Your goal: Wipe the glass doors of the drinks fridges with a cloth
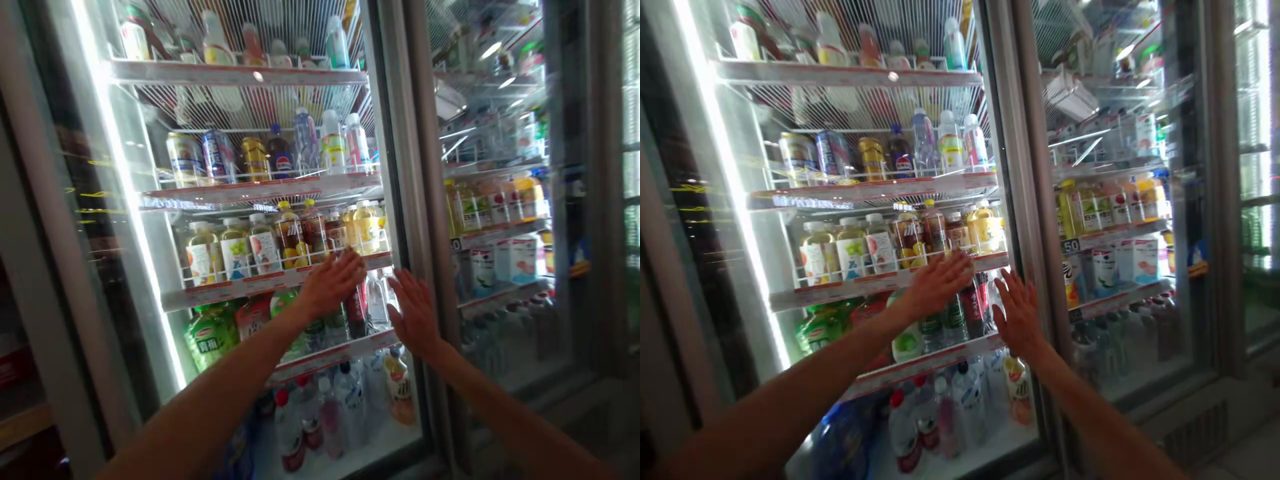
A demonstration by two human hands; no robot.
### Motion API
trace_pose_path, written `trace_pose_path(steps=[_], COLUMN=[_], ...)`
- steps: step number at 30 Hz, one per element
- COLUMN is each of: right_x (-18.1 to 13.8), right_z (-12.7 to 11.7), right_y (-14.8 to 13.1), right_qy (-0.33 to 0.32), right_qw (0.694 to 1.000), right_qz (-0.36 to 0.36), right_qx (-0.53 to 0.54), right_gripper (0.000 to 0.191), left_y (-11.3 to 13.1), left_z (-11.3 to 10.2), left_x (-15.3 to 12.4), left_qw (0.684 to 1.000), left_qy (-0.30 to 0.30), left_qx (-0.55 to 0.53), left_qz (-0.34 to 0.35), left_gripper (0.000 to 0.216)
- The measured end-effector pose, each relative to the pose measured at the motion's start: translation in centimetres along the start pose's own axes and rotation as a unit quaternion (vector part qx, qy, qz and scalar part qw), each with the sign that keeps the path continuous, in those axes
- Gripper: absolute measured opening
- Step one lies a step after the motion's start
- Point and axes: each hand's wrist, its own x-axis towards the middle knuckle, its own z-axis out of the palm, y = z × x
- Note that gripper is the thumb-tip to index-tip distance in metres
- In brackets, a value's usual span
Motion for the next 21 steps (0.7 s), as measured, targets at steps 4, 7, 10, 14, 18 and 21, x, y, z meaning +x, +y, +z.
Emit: trace_pose_path(steps=[4, 7, 10, 14, 18, 21], right_x=[-0.1, -0.3, -0.5, -0.5, 0.0, 0.7], right_z=[-0.6, -1.2, -1.8, -2.2, -1.8, -1.0], right_y=[0.9, 1.7, 2.7, 3.7, 3.7, 2.8], right_qy=[0.014, 0.009, 0.017, 0.011, 0.014, 0.01], right_qw=[1.0, 0.999, 0.999, 0.998, 0.998, 0.999], right_qz=[0.005, 0.009, 0.014, 0.014, 0.014, 0.014], right_qx=[-0.015, -0.032, -0.049, -0.059, -0.054, -0.041], right_gripper=[0.057, 0.057, 0.057, 0.058, 0.059, 0.058], left_y=[0.5, 1.7, 3.0, 3.6, 2.1, 0.9], left_z=[0.8, 1.7, 2.5, 2.7, 2.1, 1.3], left_x=[2.4, 4.1, 5.5, 5.3, 4.1, 3.0], left_qw=[1.0, 0.989, 0.999, 0.995, 1.0, 0.996], left_qy=[-0.001, -0.033, -0.024, -0.022, 0.012, 0.048], left_qx=[-0.02, -0.054, -0.036, -0.047, -0.01, 0.017], left_qz=[0.016, 0.131, 0.016, 0.086, -0.026, -0.068], left_gripper=[0.038, 0.035, 0.039, 0.039, 0.042, 0.038])
